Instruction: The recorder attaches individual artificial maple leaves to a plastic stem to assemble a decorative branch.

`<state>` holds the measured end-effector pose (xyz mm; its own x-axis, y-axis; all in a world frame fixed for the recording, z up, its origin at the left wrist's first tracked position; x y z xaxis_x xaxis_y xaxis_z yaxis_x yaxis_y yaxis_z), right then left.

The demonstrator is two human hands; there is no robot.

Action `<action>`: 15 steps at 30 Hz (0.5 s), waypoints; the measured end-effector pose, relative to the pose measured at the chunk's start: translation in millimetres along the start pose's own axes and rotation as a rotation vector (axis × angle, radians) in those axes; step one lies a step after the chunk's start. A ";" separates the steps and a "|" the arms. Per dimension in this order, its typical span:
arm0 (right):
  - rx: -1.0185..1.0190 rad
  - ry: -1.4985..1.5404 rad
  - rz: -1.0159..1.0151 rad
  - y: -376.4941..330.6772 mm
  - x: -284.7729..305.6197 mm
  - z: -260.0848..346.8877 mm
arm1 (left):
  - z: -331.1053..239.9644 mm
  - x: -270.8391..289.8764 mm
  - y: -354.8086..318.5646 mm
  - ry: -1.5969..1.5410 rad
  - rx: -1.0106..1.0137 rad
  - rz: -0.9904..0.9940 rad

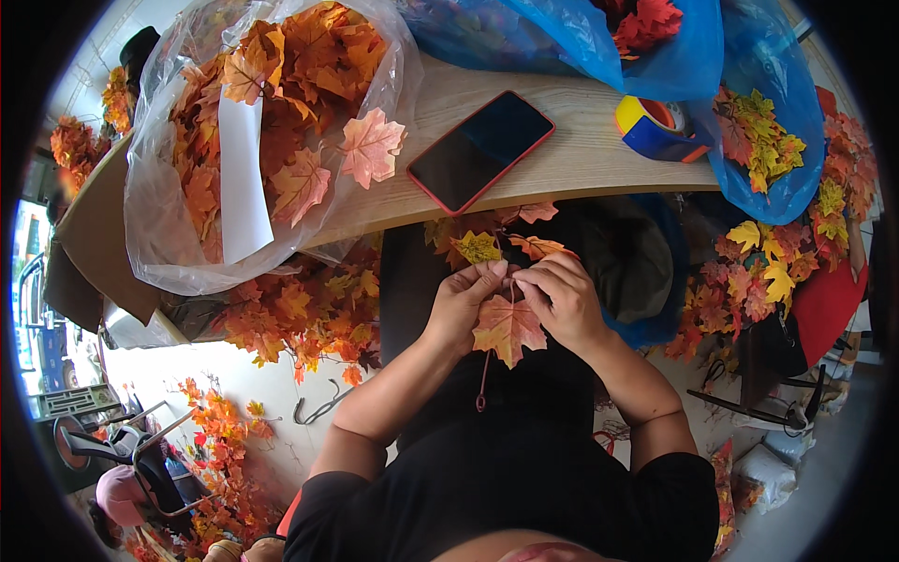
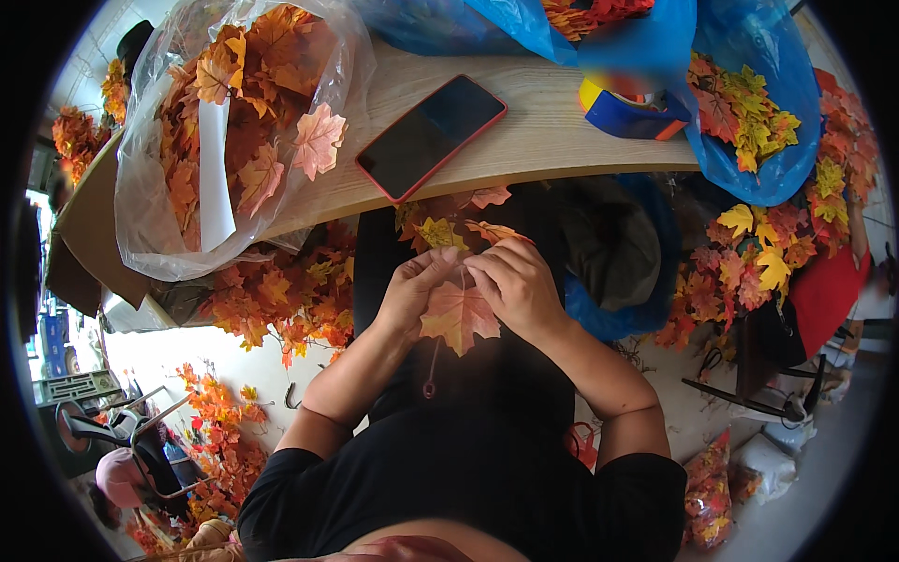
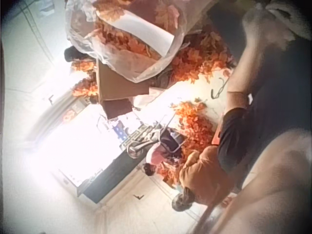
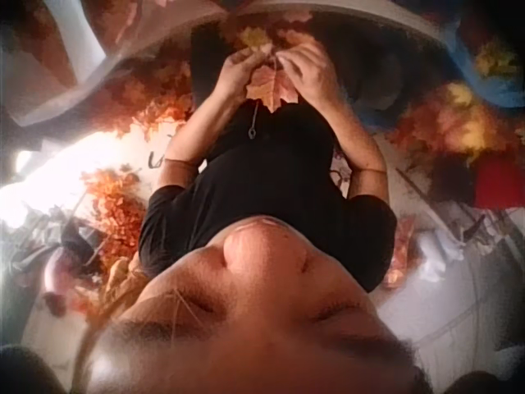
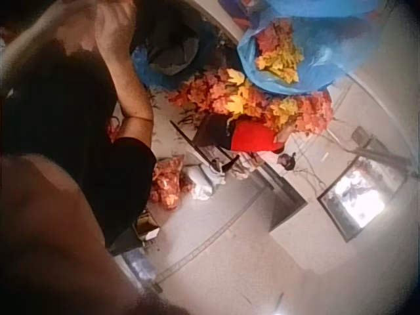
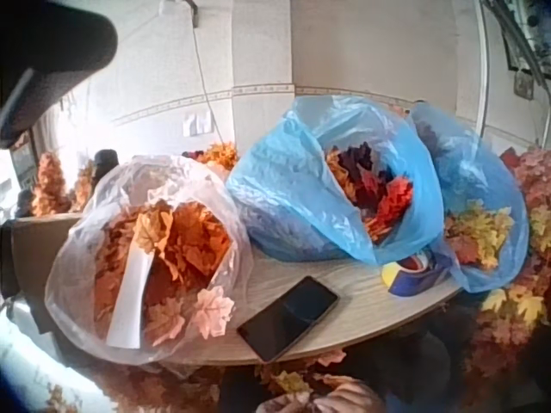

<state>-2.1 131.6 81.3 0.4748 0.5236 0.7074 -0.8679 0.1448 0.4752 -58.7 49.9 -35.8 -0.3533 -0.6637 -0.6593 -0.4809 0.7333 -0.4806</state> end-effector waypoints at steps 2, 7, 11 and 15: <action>-0.006 0.001 0.005 0.0 -1.3 -0.2 | 0.0 0.4 0.8 0.003 -0.031 0.024; -0.026 0.006 0.018 1.5 -3.6 -2.3 | 3.0 3.4 2.5 -0.033 -0.022 0.011; -0.010 0.000 0.024 3.2 -6.0 0.1 | -0.6 3.7 2.4 0.025 -0.050 0.023; 0.000 -0.006 0.043 4.7 -11.3 1.0 | 2.9 6.2 4.2 0.022 -0.067 0.025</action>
<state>-11.3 125.6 76.0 0.4375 0.5247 0.7303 -0.8877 0.1223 0.4439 -60.6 49.3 -43.6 -0.3831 -0.6487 -0.6576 -0.5237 0.7390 -0.4239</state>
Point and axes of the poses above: each hand's wrist, its own y-axis towards the middle knuckle, its own x-axis out of the back of the hand, z = x × y, the point moved 10 cm from there along y, towards the middle knuckle
